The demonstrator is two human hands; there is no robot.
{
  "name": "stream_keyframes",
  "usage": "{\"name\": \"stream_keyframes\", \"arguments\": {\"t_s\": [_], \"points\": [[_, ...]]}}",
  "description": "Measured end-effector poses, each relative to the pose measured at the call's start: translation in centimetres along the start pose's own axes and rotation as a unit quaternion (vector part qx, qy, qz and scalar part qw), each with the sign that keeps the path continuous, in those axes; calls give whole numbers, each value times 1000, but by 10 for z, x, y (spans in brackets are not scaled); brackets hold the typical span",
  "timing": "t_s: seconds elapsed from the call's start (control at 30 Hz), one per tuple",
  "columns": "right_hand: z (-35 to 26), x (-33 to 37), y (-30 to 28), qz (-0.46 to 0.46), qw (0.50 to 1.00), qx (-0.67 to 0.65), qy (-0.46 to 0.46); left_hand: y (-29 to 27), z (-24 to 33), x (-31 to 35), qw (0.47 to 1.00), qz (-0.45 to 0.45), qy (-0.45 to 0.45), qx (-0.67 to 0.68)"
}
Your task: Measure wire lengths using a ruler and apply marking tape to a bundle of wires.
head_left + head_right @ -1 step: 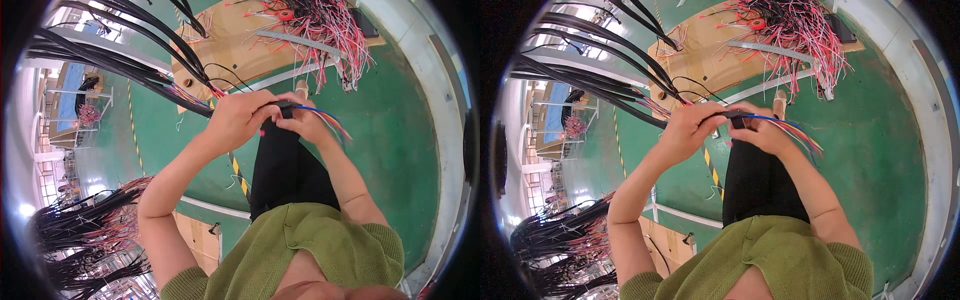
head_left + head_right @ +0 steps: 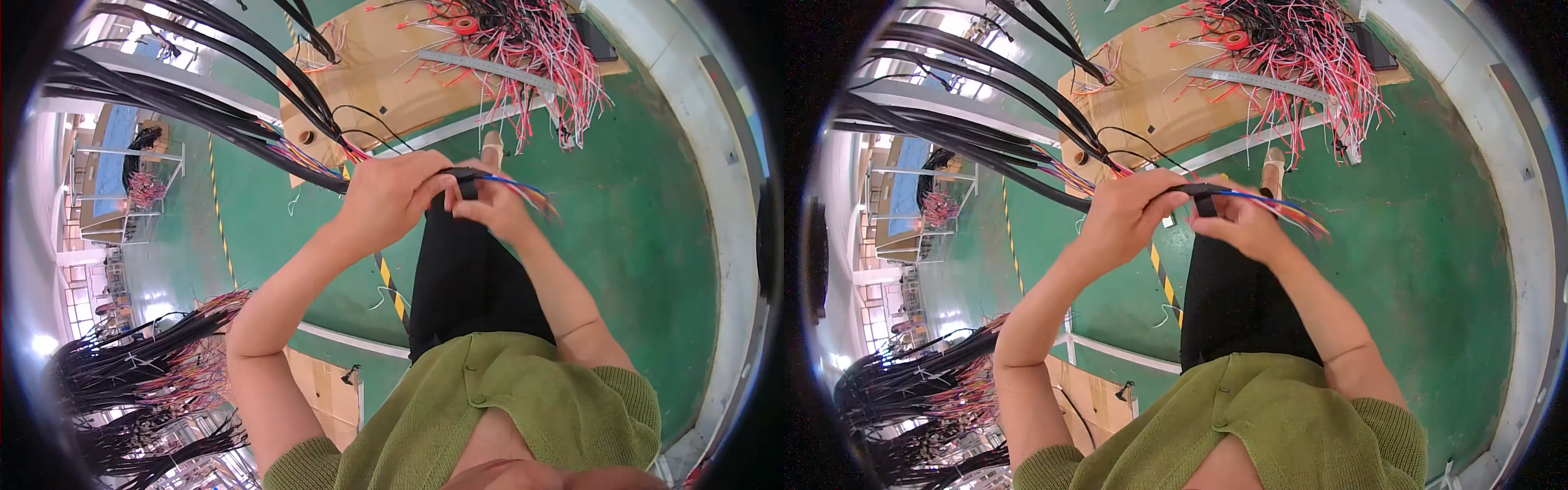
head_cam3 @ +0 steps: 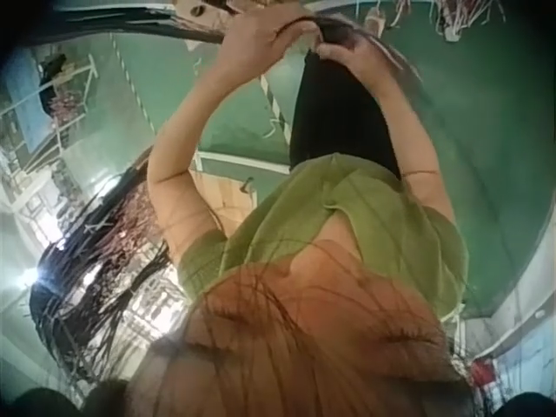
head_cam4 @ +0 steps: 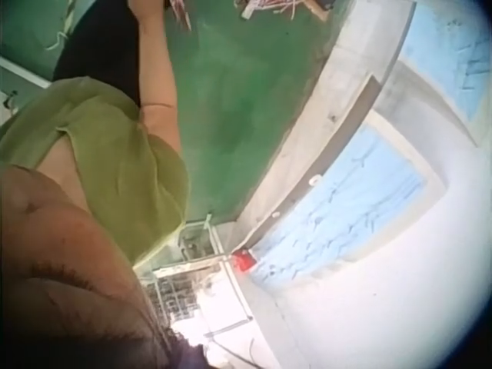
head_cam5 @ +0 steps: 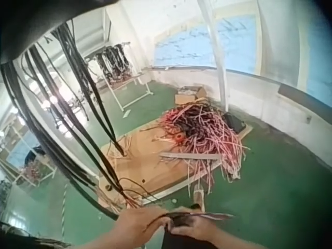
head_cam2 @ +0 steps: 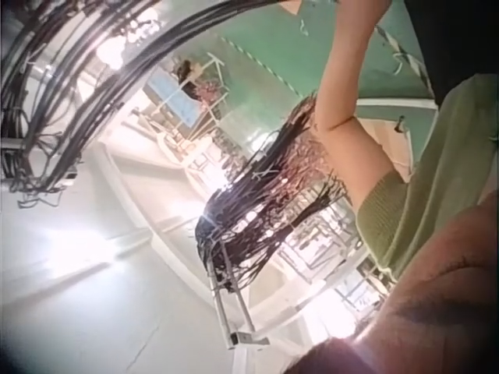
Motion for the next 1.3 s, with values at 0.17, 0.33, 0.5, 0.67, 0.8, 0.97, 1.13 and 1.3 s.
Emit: {"name": "stream_keyframes", "arguments": {"t_s": [0.17,0.33,0.5,0.67,0.8,0.97,1.13,1.3], "points": [[-16,27,30,103,991,-75,37,15,-8,10,968,60,122,-211],[-9,24,15,85,990,-99,57,13,-3,1,955,68,192,-217],[10,13,33,62,963,-260,15,11,-4,1,968,109,68,-215],[27,5,34,101,993,-59,-25,-2,-13,-3,985,81,-117,-101],[9,-17,26,63,983,-68,-160,-3,-23,-1,956,-94,-274,50],[-19,-18,10,-5,957,207,-206,-8,-20,5,953,-178,-189,158],[7,9,10,22,999,19,-45,2,-18,3,985,-62,-107,117],[-8,37,35,38,968,-241,67,9,-16,13,964,21,146,-221]]}}
Point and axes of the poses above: each hand's wrist, its own x-axis away from the middle knuckle, its own y-axis out of the palm, z = x × y, the point moved 3 cm from there along -x, towards the middle knuckle, and after that the axes turned 4 degrees about z, right-handed, at the moved point
